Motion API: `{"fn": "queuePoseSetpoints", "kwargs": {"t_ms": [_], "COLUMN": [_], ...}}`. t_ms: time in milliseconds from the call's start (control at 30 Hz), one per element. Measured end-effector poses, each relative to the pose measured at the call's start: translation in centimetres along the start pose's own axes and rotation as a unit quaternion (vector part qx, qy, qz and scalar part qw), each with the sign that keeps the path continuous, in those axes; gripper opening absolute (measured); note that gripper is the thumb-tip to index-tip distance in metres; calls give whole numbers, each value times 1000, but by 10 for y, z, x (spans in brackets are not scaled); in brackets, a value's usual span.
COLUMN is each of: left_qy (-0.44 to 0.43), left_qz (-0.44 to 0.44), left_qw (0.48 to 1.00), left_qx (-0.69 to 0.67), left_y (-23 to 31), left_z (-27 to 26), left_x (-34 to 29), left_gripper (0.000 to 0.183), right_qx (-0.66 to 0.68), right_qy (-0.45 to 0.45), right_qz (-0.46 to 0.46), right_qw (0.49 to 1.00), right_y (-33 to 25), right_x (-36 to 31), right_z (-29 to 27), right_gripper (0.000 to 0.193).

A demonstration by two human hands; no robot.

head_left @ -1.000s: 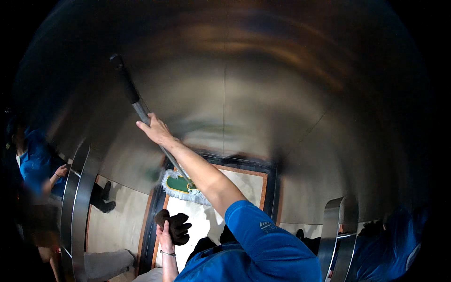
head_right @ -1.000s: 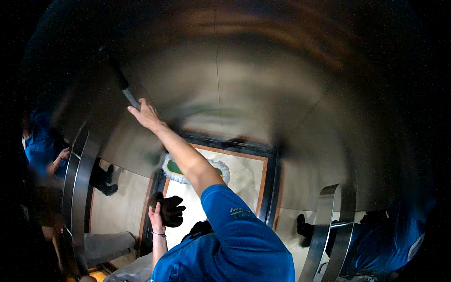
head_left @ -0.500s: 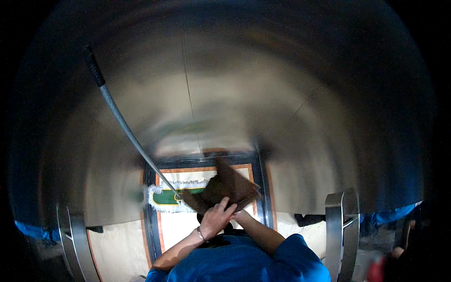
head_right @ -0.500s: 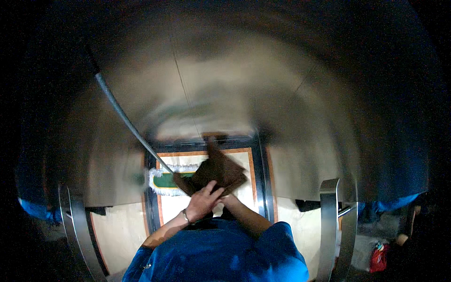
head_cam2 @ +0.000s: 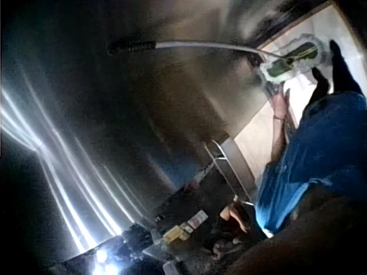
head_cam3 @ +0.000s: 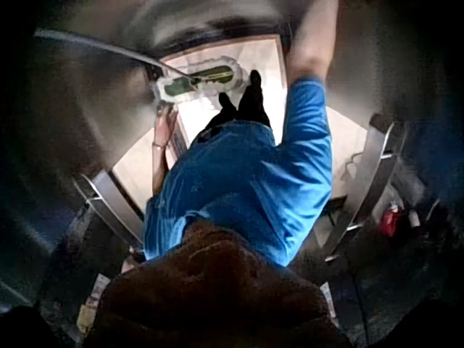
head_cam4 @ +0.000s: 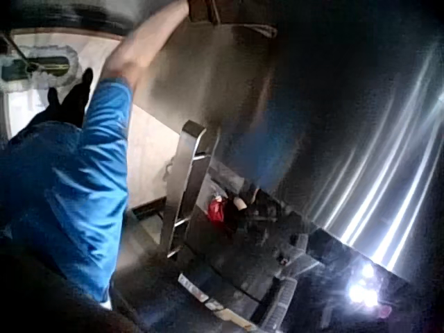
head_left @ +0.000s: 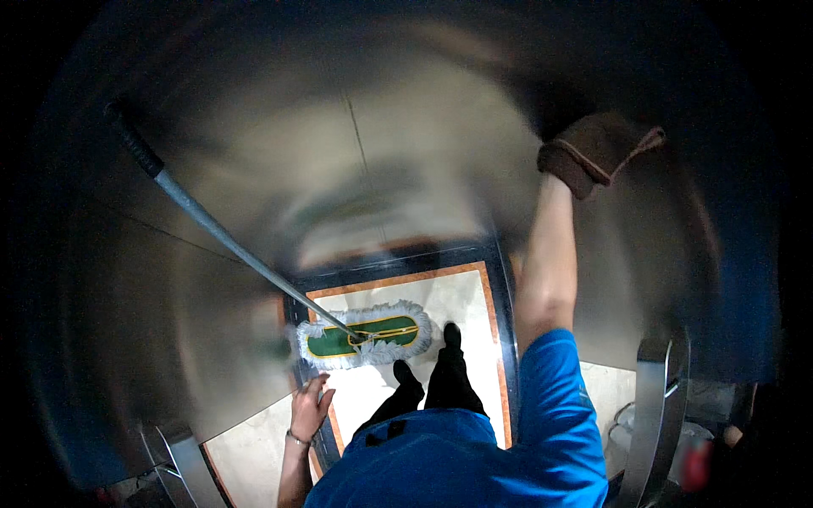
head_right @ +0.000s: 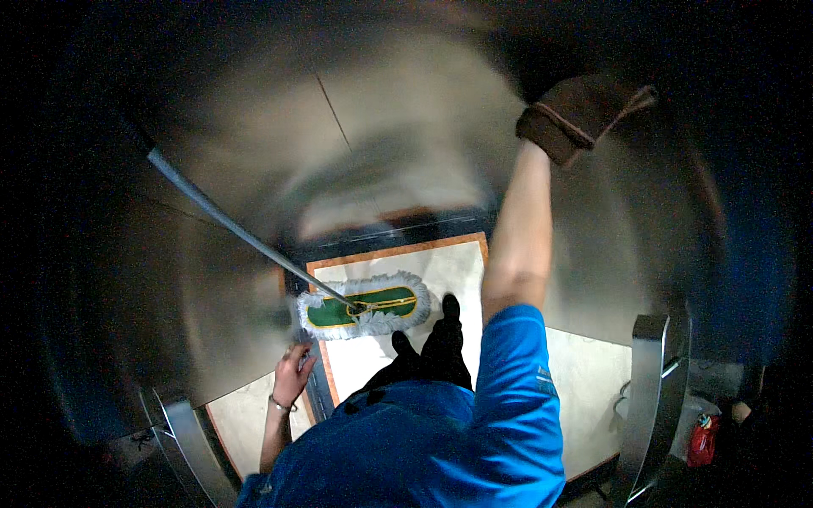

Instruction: The person sweeps a tiled floor with a broom and dustpan, then wipes the elevator control panel and a digital display with a cloth. They proceed to mop the floor and clean the interior walls of the elevator while passengers are present.

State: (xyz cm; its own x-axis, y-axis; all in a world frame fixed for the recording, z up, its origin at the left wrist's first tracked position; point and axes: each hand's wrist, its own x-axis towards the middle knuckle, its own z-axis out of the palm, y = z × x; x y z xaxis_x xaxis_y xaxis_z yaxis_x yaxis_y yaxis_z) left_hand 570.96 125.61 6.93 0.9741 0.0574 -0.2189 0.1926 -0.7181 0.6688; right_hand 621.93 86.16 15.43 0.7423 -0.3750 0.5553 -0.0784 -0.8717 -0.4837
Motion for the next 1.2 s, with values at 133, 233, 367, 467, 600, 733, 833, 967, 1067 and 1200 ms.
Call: {"fn": "queuePoseSetpoints", "kwargs": {"t_ms": [133,233,367,467,600,733,833,967,1067,1200], "left_qy": [93,110,115,158,145,116,131,106,98,125], "left_qz": [-108,-168,-197,-228,-303,-389,-409,-390,-334,-307], "left_qw": [989,978,972,932,924,894,883,885,913,928], "left_qx": [-40,-57,-53,-233,-184,-189,-190,-233,-211,-169], "left_y": [-21,-12,3,10,33,15,18,7,3,15], "left_z": [12,25,36,44,69,123,132,157,166,160], "left_x": [-50,-48,-25,3,-6,-40,-51,-74,-72,-55], "left_gripper": [27,24,19,22,24,26,26,27,29,30], "right_qx": [29,127,223,165,5,-175,-190,-110,-25,4], "right_qy": [-55,-173,-332,-312,-251,-187,-179,-246,-358,-427], "right_qz": [-143,-312,-448,-429,-283,-70,-26,-164,-316,-386], "right_qw": [988,926,800,831,926,964,965,949,878,817], "right_y": [-137,-231,-238,-169,-10,108,100,7,-46,12], "right_x": [-108,-235,-317,-258,-131,-39,-81,-233,-319,-284], "right_z": [108,132,137,172,188,177,193,228,214,179], "right_gripper": [44,44,43,42,42,41,41,40,40,40]}}
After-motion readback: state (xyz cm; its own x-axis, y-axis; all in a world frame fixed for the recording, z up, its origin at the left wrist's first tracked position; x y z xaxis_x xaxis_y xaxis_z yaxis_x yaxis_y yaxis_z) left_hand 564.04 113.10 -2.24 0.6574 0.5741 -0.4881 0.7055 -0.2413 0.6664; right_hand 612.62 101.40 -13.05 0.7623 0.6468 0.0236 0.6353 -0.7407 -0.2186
